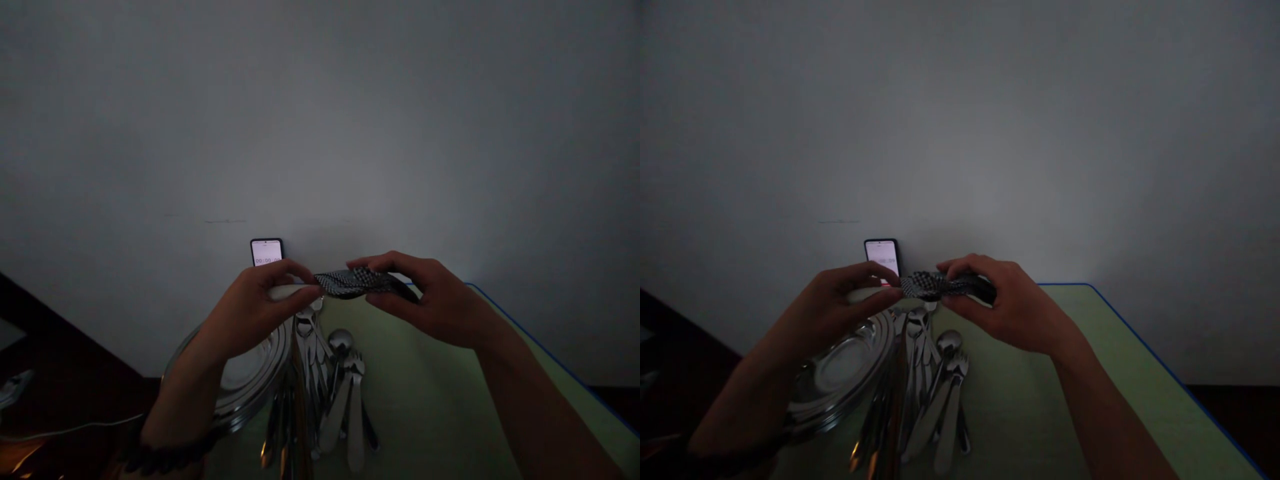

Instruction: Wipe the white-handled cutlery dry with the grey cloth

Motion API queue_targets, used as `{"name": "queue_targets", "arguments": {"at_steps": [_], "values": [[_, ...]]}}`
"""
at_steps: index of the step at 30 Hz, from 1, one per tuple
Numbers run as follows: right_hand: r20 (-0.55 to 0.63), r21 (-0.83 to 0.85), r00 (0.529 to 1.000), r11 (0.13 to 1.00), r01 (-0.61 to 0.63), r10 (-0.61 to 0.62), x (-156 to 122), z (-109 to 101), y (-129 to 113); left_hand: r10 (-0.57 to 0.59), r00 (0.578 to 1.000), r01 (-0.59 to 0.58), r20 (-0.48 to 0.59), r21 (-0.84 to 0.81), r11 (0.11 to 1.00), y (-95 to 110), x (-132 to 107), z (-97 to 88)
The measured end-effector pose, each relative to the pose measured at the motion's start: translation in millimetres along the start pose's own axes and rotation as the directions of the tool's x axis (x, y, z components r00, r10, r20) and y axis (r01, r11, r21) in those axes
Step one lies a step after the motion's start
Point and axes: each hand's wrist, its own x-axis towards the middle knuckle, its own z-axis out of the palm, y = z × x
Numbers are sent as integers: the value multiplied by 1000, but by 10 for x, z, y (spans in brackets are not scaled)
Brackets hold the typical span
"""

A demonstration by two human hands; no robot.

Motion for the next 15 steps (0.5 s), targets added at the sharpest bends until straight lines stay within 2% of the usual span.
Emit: {"name": "queue_targets", "arguments": {"at_steps": [2,6,9,15], "values": [[-61,-58,997,997,-45,42,24,-5,14,4,999,-3,37,-15,1000,1,-3,-7],[-200,-136,969,976,-173,144,72,-7,32,-27,982,45,185,-97,994,-5,-4,-23],[-208,-118,961,970,-212,185,84,1,35,-22,977,41,211,-85,996,-7,-6,-35],[-177,-124,976,981,-151,128,79,1,24,-3,981,12,193,-45,999,-7,-9,-39]]}}
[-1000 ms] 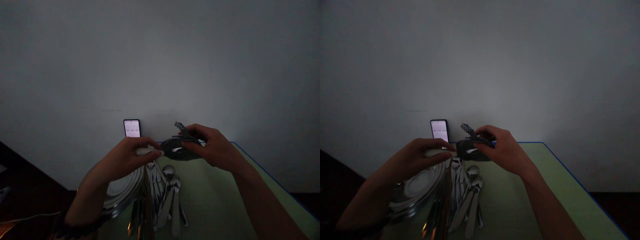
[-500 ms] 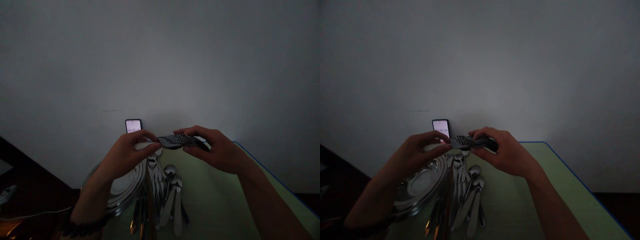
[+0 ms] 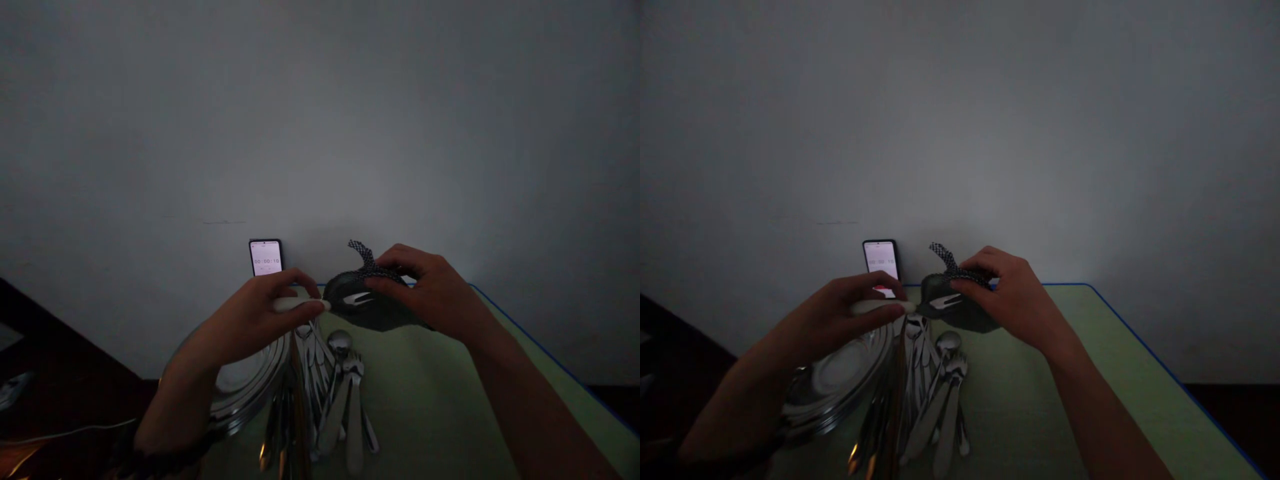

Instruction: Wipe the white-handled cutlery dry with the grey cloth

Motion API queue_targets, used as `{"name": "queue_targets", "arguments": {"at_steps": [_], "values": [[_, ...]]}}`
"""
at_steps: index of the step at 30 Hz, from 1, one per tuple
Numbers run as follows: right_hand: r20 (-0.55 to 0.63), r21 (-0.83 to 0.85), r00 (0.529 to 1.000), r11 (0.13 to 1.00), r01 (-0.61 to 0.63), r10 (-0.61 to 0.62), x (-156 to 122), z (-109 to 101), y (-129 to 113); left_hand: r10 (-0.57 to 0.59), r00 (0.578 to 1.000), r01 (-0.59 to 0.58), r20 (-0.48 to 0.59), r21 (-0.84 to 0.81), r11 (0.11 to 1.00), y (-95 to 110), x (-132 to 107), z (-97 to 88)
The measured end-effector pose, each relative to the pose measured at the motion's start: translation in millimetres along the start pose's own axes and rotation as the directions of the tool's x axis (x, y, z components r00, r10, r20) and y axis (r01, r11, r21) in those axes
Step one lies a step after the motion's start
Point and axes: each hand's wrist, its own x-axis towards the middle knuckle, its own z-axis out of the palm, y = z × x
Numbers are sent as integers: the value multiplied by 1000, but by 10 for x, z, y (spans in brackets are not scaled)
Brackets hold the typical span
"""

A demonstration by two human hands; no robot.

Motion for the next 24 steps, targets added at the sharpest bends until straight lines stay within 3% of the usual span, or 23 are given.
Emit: {"name": "queue_targets", "arguments": {"at_steps": [6,10,18,24], "values": [[69,72,996,996,-57,52,9,20,-18,7,999,-6,46,-13,1000,-15,18,9],[85,105,993,990,-93,84,6,13,0,16,1000,-16,-1,36,999,-5,25,18],[222,166,975,984,-71,33,-18,-11,6,30,1000,-30,-4,4,1000,-43,36,61],[201,186,978,978,-92,54,-21,-2,14,35,999,-36,27,35,999,-27,33,70]]}}
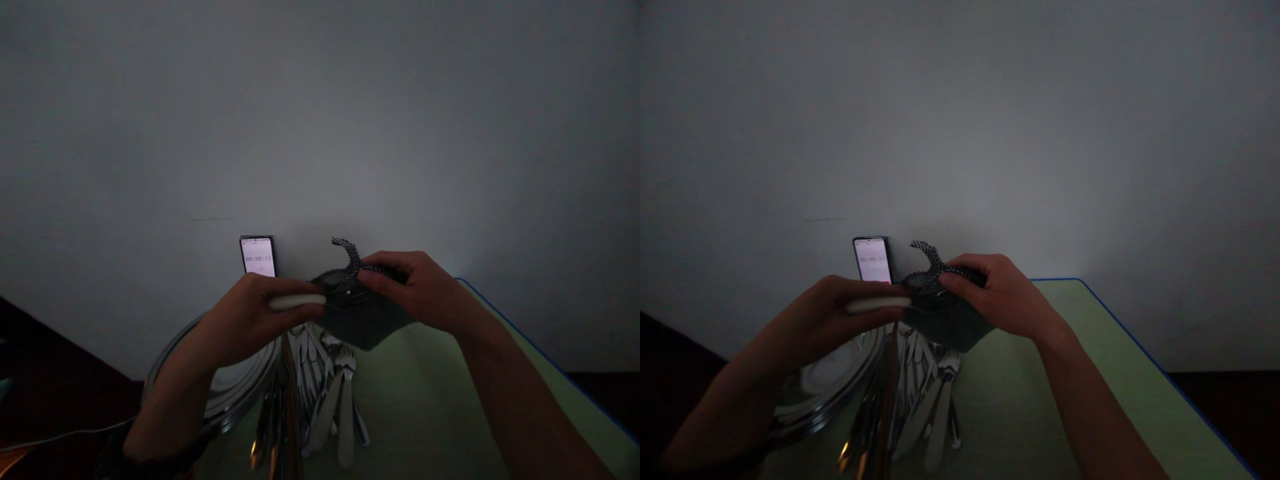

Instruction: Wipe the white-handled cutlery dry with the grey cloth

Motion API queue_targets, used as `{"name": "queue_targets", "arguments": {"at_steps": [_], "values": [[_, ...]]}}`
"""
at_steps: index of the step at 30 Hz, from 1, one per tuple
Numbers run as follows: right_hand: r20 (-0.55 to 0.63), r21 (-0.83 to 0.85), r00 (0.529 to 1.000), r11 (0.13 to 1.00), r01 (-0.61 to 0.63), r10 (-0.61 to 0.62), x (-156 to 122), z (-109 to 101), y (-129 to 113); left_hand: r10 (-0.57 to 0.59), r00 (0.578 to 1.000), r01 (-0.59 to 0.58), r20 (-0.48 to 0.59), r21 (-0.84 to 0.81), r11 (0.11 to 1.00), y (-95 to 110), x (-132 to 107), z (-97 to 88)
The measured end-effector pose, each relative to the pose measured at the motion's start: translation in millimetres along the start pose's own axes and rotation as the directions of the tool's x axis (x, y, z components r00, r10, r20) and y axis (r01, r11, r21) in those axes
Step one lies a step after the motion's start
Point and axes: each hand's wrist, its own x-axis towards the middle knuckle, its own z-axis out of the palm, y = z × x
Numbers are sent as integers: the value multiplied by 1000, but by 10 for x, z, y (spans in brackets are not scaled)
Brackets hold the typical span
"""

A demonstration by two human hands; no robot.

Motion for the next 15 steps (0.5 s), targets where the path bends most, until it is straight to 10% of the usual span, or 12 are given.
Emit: {"name": "queue_targets", "arguments": {"at_steps": [15], "values": [[-194,-38,978,996,-80,72,28,36,11,142,988,-142,-68,4,990,23,18,15]]}}
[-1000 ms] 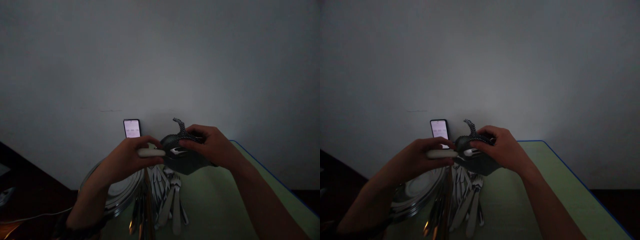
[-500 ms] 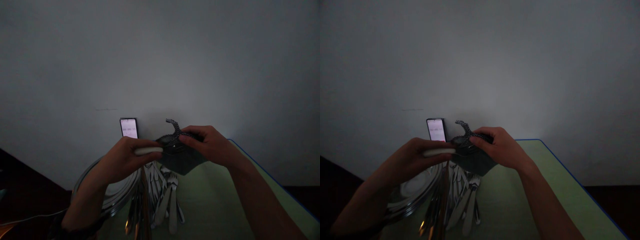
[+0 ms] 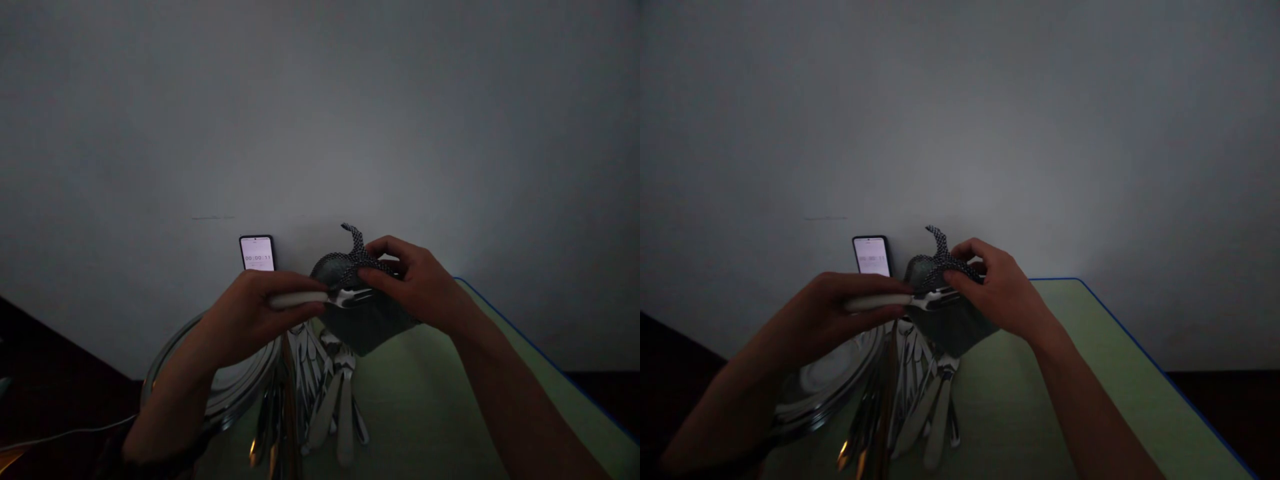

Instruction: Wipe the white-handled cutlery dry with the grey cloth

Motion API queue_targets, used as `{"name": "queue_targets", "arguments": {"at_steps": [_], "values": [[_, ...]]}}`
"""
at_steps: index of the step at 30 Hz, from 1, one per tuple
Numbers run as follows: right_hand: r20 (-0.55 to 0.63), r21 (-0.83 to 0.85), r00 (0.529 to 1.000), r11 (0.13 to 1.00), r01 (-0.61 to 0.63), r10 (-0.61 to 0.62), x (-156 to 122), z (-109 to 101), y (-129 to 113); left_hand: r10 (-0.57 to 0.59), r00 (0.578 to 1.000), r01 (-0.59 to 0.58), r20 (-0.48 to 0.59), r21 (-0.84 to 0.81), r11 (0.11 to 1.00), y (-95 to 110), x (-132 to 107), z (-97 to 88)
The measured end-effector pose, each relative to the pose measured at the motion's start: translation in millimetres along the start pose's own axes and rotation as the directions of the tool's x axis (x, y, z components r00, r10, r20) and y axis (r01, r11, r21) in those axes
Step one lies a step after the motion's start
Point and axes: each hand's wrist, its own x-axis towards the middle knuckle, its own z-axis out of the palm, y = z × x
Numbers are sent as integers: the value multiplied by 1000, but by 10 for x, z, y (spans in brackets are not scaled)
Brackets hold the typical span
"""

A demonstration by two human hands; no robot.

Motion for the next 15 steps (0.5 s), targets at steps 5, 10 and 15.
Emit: {"name": "queue_targets", "arguments": {"at_steps": [5,10,15], "values": [[-2,-36,1000,999,24,-24,20,2,29,-48,998,46,40,51,998,38,-16,-11],[90,-26,996,1000,13,-11,33,-21,36,-35,995,33,89,32,999,16,-16,-2],[167,10,986,1000,9,-10,37,-37,34,-28,996,27,82,11,1000,-10,-19,17]]}}
